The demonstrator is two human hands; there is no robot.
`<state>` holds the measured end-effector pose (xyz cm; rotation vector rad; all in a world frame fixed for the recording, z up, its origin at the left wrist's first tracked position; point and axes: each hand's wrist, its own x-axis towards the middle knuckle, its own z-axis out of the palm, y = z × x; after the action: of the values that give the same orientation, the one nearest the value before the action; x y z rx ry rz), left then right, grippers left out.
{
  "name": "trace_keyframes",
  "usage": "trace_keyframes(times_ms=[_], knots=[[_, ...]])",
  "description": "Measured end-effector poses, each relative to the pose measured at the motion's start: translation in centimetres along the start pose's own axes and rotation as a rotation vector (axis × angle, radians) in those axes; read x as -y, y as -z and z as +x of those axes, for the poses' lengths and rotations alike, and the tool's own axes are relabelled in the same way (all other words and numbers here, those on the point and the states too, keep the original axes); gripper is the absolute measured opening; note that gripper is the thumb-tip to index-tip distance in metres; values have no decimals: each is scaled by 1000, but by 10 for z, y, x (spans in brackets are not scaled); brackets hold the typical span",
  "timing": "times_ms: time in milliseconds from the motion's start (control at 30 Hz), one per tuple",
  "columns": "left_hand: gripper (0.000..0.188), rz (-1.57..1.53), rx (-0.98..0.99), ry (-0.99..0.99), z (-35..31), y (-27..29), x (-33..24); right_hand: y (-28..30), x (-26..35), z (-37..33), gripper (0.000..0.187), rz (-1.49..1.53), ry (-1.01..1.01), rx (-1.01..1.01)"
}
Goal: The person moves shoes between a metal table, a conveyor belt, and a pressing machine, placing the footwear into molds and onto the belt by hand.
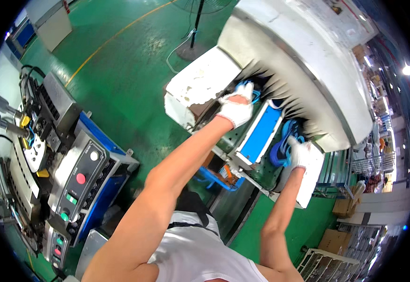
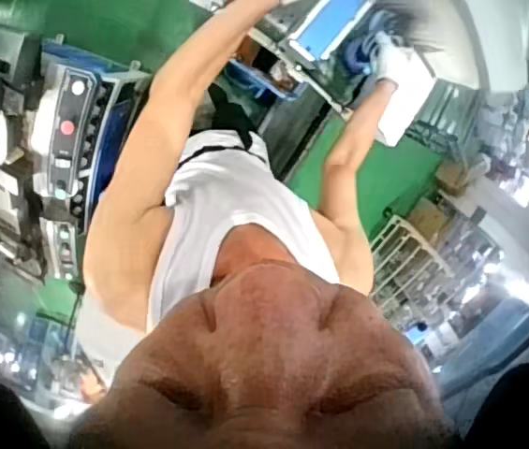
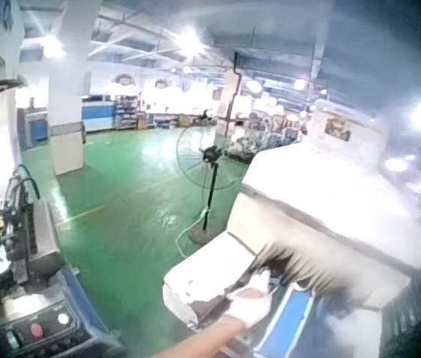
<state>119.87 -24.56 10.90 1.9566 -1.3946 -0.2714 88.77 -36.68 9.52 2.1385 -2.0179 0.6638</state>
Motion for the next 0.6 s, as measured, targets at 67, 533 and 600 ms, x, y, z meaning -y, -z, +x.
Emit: trace_keyframes(times_ms=[67,533,600], knots=[[73,-157,-114,-61,23,4,46,41,88,24,80,257,-137,591],[36,-98,-406,1275,-712,75,151,4,247,-440,58,549,1266,1652],[32,738,-127,1431,-889,74,129,20,268,-507,65,401,1434,1742]])
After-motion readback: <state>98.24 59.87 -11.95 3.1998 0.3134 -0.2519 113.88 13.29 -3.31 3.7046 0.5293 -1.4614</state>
